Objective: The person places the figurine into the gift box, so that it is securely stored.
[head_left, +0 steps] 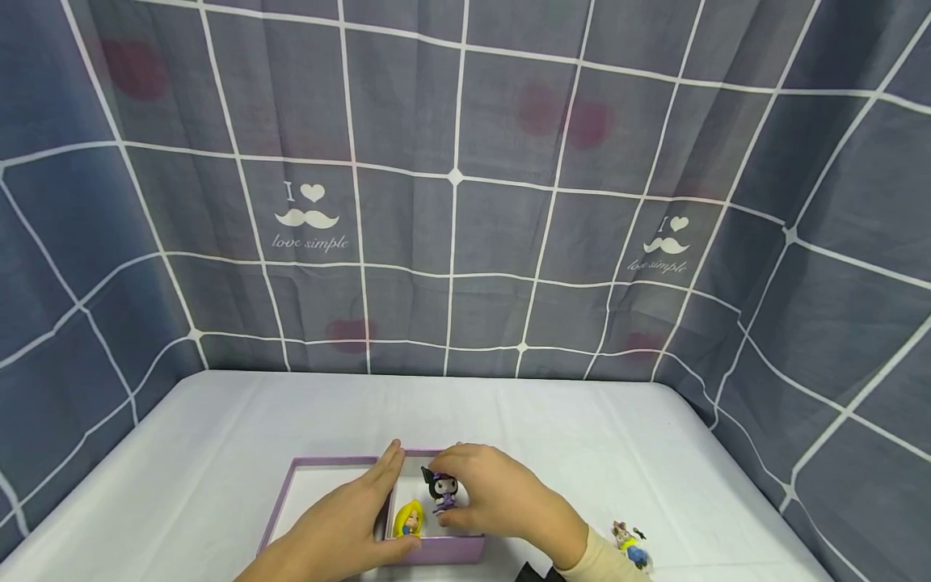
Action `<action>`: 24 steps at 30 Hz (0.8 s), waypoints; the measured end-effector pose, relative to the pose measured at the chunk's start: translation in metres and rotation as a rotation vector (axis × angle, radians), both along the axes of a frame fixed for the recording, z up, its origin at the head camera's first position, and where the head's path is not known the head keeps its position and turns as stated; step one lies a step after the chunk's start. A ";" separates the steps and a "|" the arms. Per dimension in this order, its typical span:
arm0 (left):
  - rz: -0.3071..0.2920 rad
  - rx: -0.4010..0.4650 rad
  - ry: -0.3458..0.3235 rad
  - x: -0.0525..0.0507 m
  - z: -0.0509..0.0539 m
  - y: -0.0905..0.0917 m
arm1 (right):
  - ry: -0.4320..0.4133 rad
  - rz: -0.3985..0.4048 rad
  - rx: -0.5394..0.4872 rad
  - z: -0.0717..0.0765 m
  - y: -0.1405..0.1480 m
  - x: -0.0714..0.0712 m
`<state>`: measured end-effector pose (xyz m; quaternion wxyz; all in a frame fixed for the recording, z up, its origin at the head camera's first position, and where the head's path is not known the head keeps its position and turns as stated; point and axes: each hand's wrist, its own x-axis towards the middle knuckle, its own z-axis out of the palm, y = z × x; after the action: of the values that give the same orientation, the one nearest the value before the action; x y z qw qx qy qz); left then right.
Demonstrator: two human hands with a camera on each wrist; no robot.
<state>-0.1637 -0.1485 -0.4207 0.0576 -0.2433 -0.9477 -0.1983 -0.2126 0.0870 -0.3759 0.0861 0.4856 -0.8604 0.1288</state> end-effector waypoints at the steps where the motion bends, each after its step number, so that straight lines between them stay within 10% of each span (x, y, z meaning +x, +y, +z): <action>1: -0.002 0.000 0.000 0.000 0.000 0.000 | -0.002 0.001 0.000 -0.002 -0.002 0.000; 24: 0.005 -0.014 -0.011 0.000 -0.001 0.000 | 0.104 -0.118 0.206 -0.018 -0.028 -0.004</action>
<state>-0.1639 -0.1481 -0.4220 0.0510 -0.2401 -0.9501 -0.1927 -0.2167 0.0588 -0.3943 0.0875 0.4463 -0.8905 0.0092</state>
